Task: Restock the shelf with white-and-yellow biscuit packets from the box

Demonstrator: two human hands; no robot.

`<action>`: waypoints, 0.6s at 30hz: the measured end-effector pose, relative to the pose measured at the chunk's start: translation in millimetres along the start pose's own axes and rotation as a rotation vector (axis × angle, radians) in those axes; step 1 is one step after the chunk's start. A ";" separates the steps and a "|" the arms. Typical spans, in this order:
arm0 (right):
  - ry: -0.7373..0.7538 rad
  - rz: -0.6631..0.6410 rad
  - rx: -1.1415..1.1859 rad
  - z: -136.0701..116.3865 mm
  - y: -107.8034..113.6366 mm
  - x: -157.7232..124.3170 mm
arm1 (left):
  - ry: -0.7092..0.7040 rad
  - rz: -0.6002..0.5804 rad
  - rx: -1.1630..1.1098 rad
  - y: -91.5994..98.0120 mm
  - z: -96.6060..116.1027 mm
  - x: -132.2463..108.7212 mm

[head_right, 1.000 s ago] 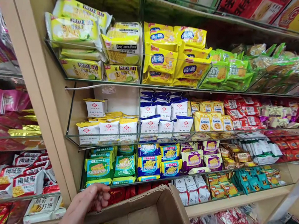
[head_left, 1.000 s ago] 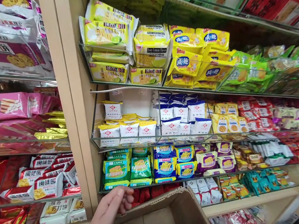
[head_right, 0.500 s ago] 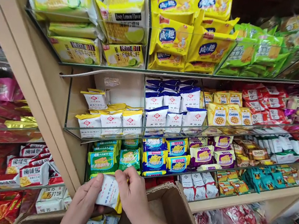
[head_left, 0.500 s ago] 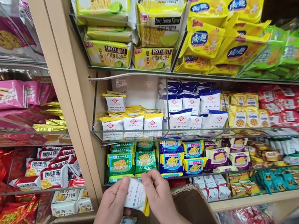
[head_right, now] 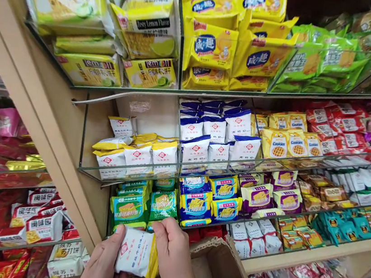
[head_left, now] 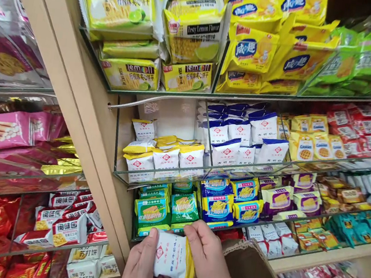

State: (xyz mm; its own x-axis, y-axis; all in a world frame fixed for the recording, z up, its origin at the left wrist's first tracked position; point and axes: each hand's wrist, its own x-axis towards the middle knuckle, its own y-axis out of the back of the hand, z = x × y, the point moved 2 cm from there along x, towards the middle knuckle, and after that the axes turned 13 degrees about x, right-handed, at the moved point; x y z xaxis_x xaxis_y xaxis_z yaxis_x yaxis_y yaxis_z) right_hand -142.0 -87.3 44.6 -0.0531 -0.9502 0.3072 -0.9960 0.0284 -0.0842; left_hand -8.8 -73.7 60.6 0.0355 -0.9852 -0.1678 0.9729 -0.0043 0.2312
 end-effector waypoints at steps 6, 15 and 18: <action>-0.108 -0.146 0.079 -3.1 3.8 -1.1 | -0.017 0.045 0.084 0.0 0.9 -2.4; -0.236 -0.502 -0.047 -39.4 9.0 5.5 | -0.127 0.051 -0.081 6.2 -4.6 9.2; -0.097 -0.532 -0.077 -77.4 6.5 13.3 | -0.105 0.039 -0.173 15.0 -9.7 18.2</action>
State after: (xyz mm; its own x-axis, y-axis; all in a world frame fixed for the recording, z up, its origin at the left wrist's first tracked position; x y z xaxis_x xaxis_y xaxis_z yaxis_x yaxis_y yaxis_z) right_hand -154.7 -75.8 121.6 0.4632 -0.8635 0.1994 -0.8860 -0.4452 0.1297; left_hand 8.7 -90.0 51.7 0.0583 -0.9966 -0.0589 0.9963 0.0544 0.0664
